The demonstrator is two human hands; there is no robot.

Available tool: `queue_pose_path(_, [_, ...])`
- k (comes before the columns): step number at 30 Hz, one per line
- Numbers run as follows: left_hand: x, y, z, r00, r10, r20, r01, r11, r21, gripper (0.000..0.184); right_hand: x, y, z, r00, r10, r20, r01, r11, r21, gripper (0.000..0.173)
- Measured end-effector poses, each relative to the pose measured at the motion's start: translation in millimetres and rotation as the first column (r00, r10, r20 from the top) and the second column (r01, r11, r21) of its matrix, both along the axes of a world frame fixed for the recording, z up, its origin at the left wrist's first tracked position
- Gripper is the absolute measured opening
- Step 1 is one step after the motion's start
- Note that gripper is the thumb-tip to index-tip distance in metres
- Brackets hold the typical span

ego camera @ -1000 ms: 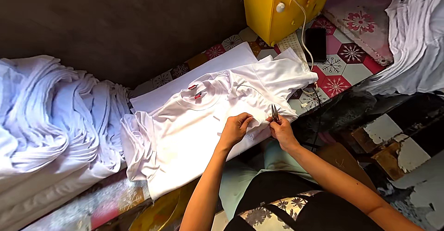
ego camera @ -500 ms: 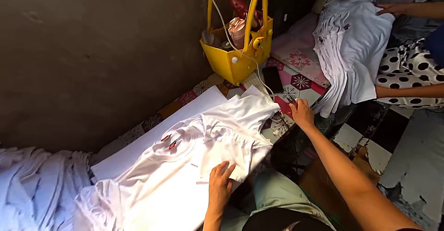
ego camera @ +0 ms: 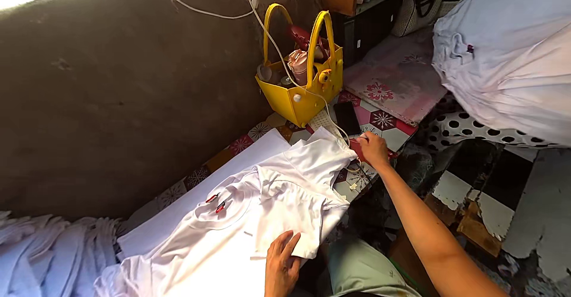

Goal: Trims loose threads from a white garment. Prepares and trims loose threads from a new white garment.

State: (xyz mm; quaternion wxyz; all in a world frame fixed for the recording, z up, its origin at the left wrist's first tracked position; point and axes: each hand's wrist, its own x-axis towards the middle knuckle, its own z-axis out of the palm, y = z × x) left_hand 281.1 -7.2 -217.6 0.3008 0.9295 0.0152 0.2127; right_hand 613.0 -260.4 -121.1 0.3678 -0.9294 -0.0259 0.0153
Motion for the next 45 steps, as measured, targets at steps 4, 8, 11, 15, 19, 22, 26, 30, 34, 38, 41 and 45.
queue_pose_path(4, [1.9, -2.3, -4.3, 0.999, -0.01, 0.037, 0.007, 0.996, 0.093, 0.043, -17.0, -57.7, 14.7, 0.991, -0.085, -0.101, 0.04, 0.923, -0.383, 0.028])
queue_pose_path(8, [13.1, -0.6, 4.7, 0.998, -0.031, 0.055, 0.02, 0.982, 0.189, 0.034, -21.8, -63.2, 4.5, 0.998, 0.035, -0.055, -0.047, 0.969, -0.241, 0.035])
queue_pose_path(11, [16.6, 10.8, 11.4, 0.992, -0.018, 0.128, -0.021, 0.954, 0.298, 0.028, -14.3, -14.0, 3.0, 0.963, 0.269, -0.03, -0.271, 0.959, -0.079, 0.044])
queue_pose_path(15, [1.3, 16.5, 16.4, 0.998, -0.048, 0.037, 0.038, 0.968, 0.248, 0.032, 8.4, 56.2, 2.9, 0.907, 0.405, -0.118, -0.421, 0.887, -0.188, 0.075])
queue_pose_path(19, [-18.7, 11.0, 0.1, 1.0, 0.005, 0.027, -0.009, 0.988, 0.157, 0.041, 13.3, 96.9, 1.8, 0.907, 0.308, -0.288, -0.403, 0.834, -0.376, 0.081])
queue_pose_path(22, [-17.2, 7.7, -5.5, 0.995, 0.058, 0.083, -0.073, 0.978, 0.193, 0.039, 8.1, 104.1, 9.7, 0.886, 0.316, -0.338, -0.439, 0.806, -0.397, 0.059])
queue_pose_path(26, [-18.1, 12.7, -8.4, 0.997, -0.016, 0.071, 0.003, 0.983, 0.183, 0.045, 19.4, 93.2, -7.6, 0.836, 0.516, -0.186, -0.548, 0.787, -0.284, 0.032])
queue_pose_path(30, [-24.6, 15.3, -5.3, 0.992, 0.007, 0.122, 0.017, 0.981, -0.192, 0.064, -27.9, 97.1, 44.9, 0.85, 0.526, -0.036, -0.526, 0.845, -0.096, 0.041])
queue_pose_path(34, [-21.9, 18.7, 17.0, 0.965, 0.257, 0.054, -0.099, 0.545, -0.832, 0.117, -161.3, 113.4, 88.6, 0.403, 0.914, -0.045, -0.912, 0.405, 0.058, 0.042])
queue_pose_path(38, [-19.6, 35.7, 30.4, 0.936, 0.322, -0.142, -0.257, 0.351, -0.9, 0.065, -189.5, 119.1, 61.1, 0.326, 0.945, 0.029, -0.94, 0.321, 0.116, 0.028])
queue_pose_path(41, [-11.2, 37.2, 44.9, 0.86, 0.452, -0.239, -0.474, 0.531, -0.702, 0.036, -151.0, 125.1, 0.2, 0.518, 0.855, -0.031, -0.85, 0.51, -0.134, 0.049])
queue_pose_path(45, [19.7, 58.4, 57.5, 0.871, 0.422, -0.252, -0.476, 0.852, -0.217, 0.066, -143.2, 121.1, -55.9, 0.488, 0.862, -0.139, -0.848, 0.43, -0.311, 0.066])
